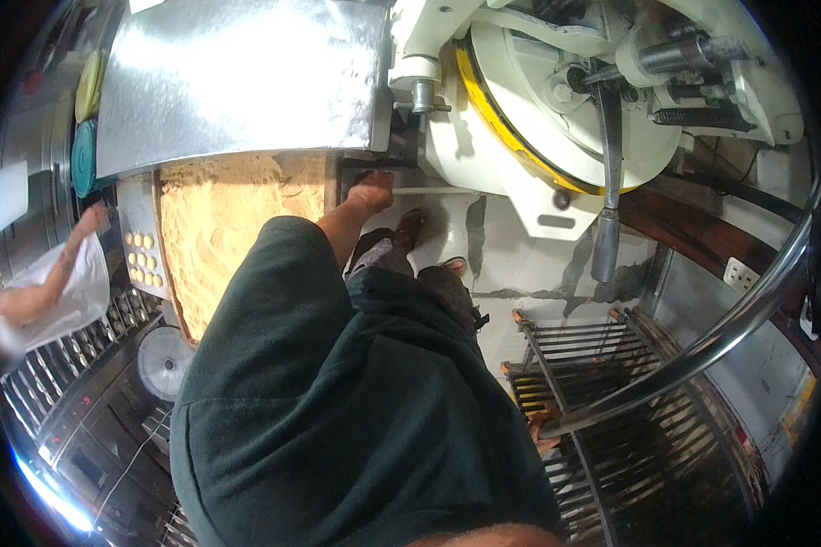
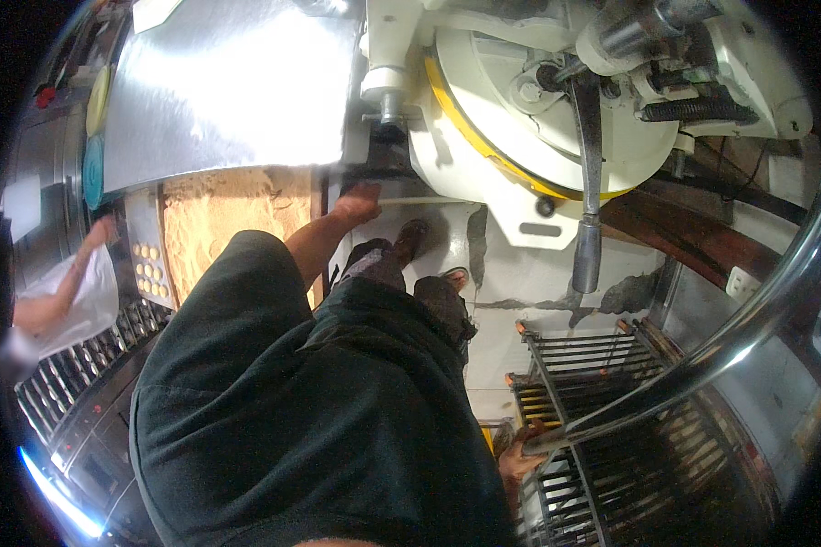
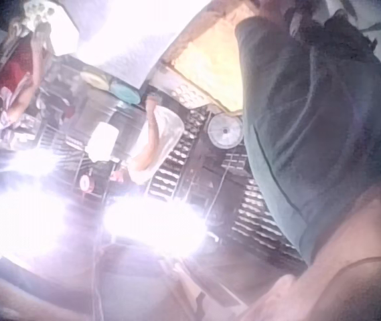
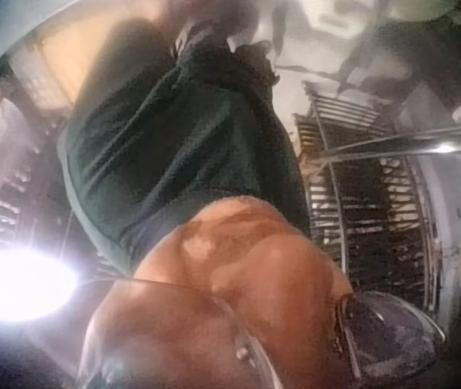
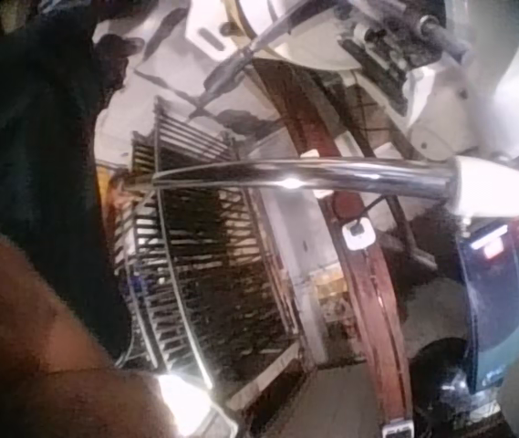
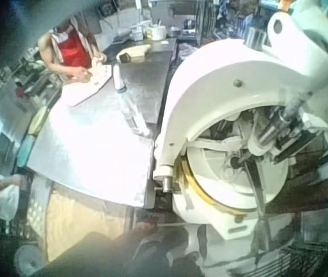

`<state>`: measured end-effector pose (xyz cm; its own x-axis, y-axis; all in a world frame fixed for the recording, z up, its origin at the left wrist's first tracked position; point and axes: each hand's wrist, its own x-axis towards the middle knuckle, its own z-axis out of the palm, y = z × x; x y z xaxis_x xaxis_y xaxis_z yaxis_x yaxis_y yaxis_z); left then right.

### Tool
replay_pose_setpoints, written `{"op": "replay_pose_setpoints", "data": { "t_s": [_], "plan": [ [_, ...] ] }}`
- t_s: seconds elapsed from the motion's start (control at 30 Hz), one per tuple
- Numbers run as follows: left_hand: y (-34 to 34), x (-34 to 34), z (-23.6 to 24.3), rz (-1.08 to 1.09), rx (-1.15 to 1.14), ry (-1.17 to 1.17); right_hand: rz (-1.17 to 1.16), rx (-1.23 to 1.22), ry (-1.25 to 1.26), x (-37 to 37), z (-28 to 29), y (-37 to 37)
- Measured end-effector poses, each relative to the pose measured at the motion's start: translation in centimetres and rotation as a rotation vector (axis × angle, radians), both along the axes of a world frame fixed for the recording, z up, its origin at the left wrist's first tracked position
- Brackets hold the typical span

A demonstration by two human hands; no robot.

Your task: The person uses a mechanical dough divider to portion dough, sprays water on a tray of dough balls, and then coats individual dough balls in flour or crumbs before placing them onto a baking sheet.

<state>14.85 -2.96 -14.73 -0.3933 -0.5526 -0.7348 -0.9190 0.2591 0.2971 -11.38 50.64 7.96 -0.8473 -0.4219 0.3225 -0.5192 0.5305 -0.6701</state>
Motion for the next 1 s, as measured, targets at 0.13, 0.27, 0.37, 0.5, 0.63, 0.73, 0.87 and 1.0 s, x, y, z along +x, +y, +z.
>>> {"op": "replay_pose_setpoints", "data": {
  "t_s": [0.13,0.27,0.37,0.5,0.63,0.73,0.87,1.0],
  "plan": [
    [1.0,1.3,-1.5,0.009,-0.166,0.044,0.631,0.743,0.549,-2.7,4.7,-0.3],
    [0.3,0.3,-0.9,-0.035,-0.074,-0.003,0.635,0.744,0.284,-2.9,5.0,1.0],
    [0.0,1.0,-2.1,-0.047,-0.071,0.004,0.461,0.638,0.111,-2.2,5.4,-0.8],
    [0.3,0.8,-2.0,-0.048,-0.058,-0.013,0.108,0.407,-0.480,-1.3,6.3,-2.3],
    [0.2,1.2,-2.5,-0.097,-0.041,-0.016,0.649,0.675,0.331,-2.6,6.4,-2.2],
    [0.2,0.8,-1.9,-0.083,-0.037,-0.010,0.530,0.612,-0.044,-2.9,5.5,0.0],
    [0.9,1.5,-3.2,-0.102,-0.161,0.007,0.374,0.423,-0.165,-2.6,3.9,1.1],
    [0.8,1.8,-3.3,-0.109,-0.133,0.012,0.198,0.499,-0.391,-1.4,7.5,-4.5]
  ]
}}
